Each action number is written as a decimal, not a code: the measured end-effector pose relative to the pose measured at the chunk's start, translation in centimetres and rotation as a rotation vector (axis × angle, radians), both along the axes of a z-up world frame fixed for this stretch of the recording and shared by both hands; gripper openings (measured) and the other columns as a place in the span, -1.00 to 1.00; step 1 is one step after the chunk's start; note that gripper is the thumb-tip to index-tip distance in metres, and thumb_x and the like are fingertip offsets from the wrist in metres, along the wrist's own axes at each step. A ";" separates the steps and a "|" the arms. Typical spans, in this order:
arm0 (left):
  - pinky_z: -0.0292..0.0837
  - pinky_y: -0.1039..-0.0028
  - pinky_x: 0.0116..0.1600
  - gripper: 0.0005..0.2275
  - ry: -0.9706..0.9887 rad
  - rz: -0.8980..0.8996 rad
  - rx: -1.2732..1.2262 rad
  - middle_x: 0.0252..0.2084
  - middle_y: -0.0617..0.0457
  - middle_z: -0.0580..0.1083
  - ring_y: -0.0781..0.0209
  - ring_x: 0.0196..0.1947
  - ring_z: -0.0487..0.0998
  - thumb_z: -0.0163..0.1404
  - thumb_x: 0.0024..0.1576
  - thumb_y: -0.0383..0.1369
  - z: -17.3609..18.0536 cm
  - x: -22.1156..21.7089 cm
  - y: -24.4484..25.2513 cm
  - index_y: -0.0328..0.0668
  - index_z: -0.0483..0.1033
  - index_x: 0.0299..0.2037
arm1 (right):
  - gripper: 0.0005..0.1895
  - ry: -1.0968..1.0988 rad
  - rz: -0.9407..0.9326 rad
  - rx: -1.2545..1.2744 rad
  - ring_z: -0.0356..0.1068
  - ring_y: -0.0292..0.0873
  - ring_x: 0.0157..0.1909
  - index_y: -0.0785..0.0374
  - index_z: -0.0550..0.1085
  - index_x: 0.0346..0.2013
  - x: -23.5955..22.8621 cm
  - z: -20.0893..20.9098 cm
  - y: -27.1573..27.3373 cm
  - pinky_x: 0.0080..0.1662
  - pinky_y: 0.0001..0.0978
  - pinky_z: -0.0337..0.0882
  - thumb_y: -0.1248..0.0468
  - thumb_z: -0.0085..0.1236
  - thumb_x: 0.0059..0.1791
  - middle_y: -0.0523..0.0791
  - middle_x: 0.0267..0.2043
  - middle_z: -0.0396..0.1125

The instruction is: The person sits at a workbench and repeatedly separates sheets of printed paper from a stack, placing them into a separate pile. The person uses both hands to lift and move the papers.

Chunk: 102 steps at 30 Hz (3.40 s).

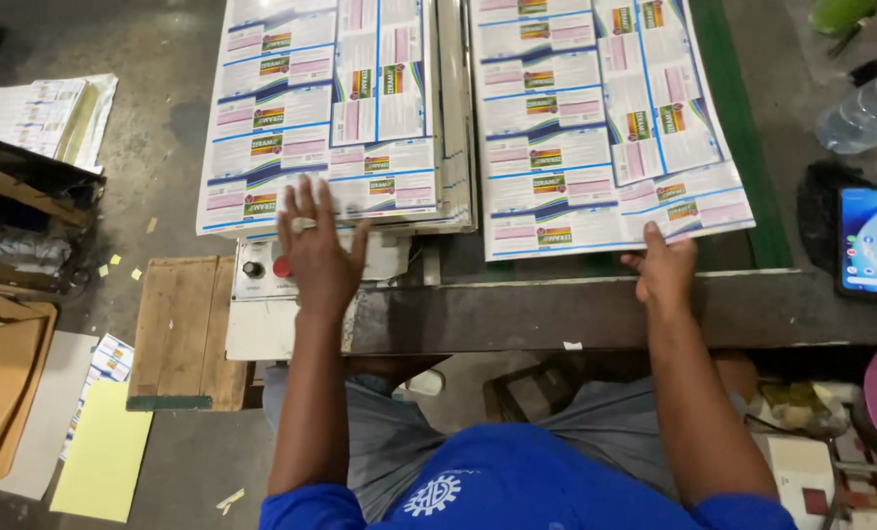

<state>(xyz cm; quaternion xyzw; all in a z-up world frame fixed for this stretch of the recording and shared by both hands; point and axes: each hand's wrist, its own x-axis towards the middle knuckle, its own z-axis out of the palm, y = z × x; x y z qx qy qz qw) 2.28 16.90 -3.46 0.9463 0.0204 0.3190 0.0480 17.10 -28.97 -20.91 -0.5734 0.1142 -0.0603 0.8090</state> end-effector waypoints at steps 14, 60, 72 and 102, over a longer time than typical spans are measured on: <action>0.11 -0.06 0.41 -0.42 -0.108 0.334 -0.312 0.38 -0.44 0.32 -0.43 0.44 0.20 0.13 0.27 -0.25 -3.8 -6.9 5.0 -0.56 0.26 0.38 | -0.68 0.114 0.283 -0.023 0.50 -0.11 -0.18 0.12 0.31 0.23 17.0 -3.3 3.0 -0.29 -0.17 0.54 0.21 -0.03 0.18 -0.10 -0.04 0.44; 0.15 0.02 0.14 -0.57 -0.225 0.342 -0.191 -0.23 -0.21 0.52 -0.19 -0.05 0.41 0.26 0.09 0.07 -12.7 -6.4 14.2 -0.18 0.57 -0.27 | -0.60 -0.397 0.823 -0.703 0.44 -0.30 -0.18 0.32 0.40 0.29 -11.5 1.2 25.2 -0.10 -0.49 0.46 0.37 0.12 0.14 -0.09 -0.10 0.49; 0.15 0.08 0.13 -0.63 -0.040 0.196 -0.160 -0.16 -0.13 0.53 -0.14 0.04 0.39 0.18 0.21 -0.06 -14.7 -5.3 16.7 -0.25 0.62 -0.07 | -0.66 -0.202 0.923 -0.662 0.45 -0.31 -0.23 0.25 0.47 0.18 -9.8 3.8 31.2 -0.25 -0.50 0.42 0.32 0.16 0.10 -0.10 -0.11 0.50; -0.10 -0.30 0.30 -0.72 0.030 0.376 -0.139 0.16 -0.25 0.47 -0.28 0.32 0.18 -0.03 0.17 -0.32 -14.8 -1.0 21.5 -0.14 0.62 0.02 | -0.71 0.722 1.103 1.171 0.30 -0.31 -0.36 0.37 0.38 -0.09 -8.3 3.1 50.4 -0.29 -0.47 0.37 0.18 0.09 0.07 -0.11 -0.24 0.35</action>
